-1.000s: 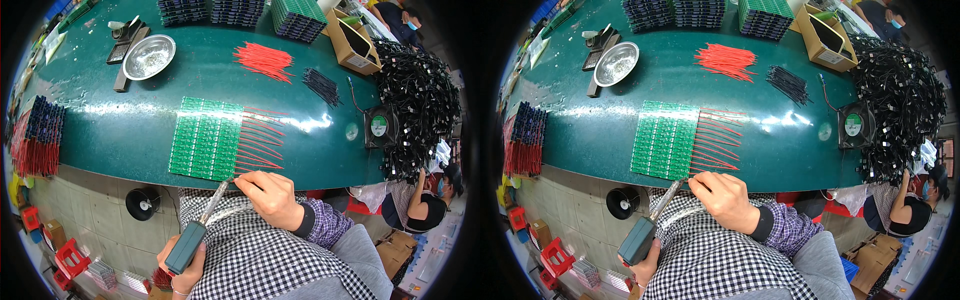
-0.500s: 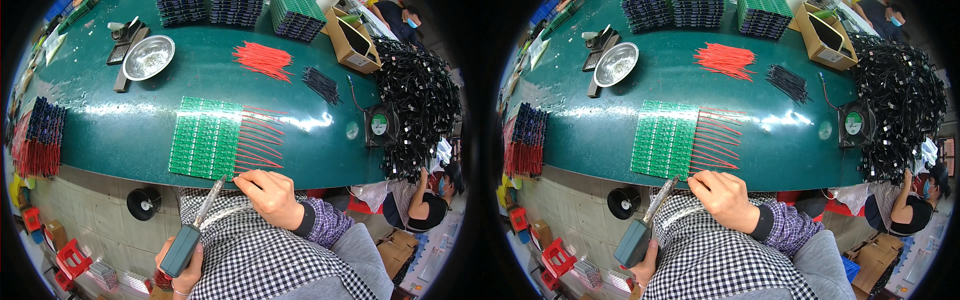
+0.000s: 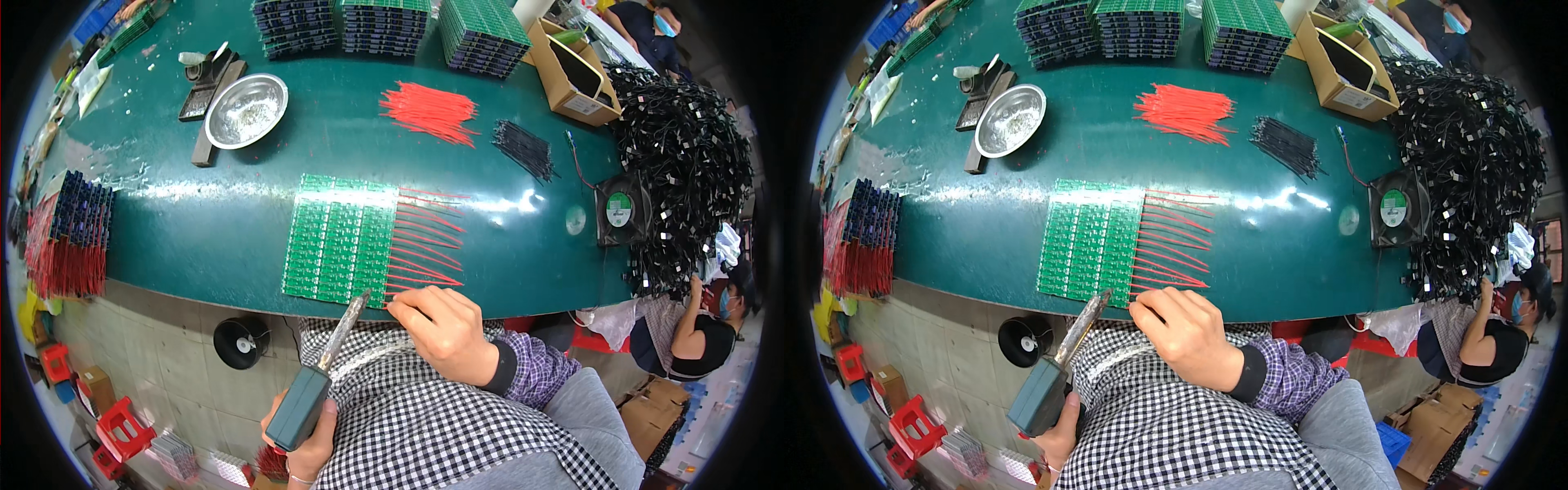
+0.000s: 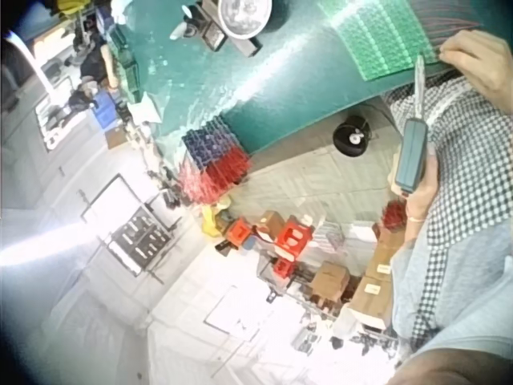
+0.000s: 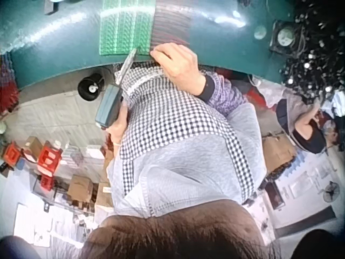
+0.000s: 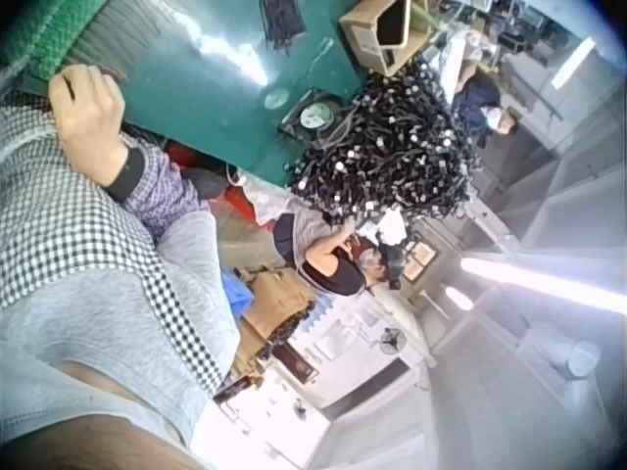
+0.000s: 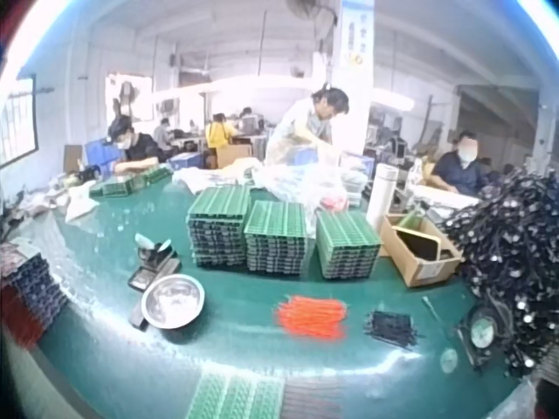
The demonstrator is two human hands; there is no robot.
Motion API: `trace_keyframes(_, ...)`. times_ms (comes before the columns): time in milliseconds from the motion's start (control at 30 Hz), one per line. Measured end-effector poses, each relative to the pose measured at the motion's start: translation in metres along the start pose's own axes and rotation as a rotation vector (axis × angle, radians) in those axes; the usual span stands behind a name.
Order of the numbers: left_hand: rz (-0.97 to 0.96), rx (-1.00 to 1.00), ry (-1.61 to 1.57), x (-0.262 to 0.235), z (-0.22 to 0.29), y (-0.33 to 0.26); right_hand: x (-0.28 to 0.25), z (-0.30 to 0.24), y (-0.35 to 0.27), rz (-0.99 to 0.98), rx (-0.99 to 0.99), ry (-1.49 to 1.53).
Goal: The person solders wires onto a circuit board panel using a soldering tool, places the finished panel onto a stack, and retrieves a new circuit board panel before soldering wires onto it.
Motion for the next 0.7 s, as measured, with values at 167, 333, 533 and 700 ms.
trace_keyframes(167, 0.047, -0.063, -0.05, 0.005, -0.007, 0.007, -0.024, 0.011, 0.026, 0.081, -0.021, 0.03)
trace_keyframes(333, 0.287, -0.091, -0.172, 0.007, -0.008, 0.039, -0.025, 0.079, 0.097, 0.149, -0.02, -0.019)
trace_keyframes(533, 0.442, 0.29, 0.014, -0.005, 0.017, 0.107, 0.003, 0.142, 0.147, 0.159, -0.111, -0.05)
trace_keyframes(700, 0.6, 0.399, -0.003, -0.022, 0.038, 0.148, 0.008, 0.146, 0.155, 0.12, -0.102, -0.028)
Point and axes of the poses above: each hand's wrist, its own y-axis towards the middle knuckle, its own x-axis out of the palm, z = x × y, the point moved 4 cm from there along y, towards the middle knuckle, and after that the axes turned 12 degrees about x, right-handed, at the moved point
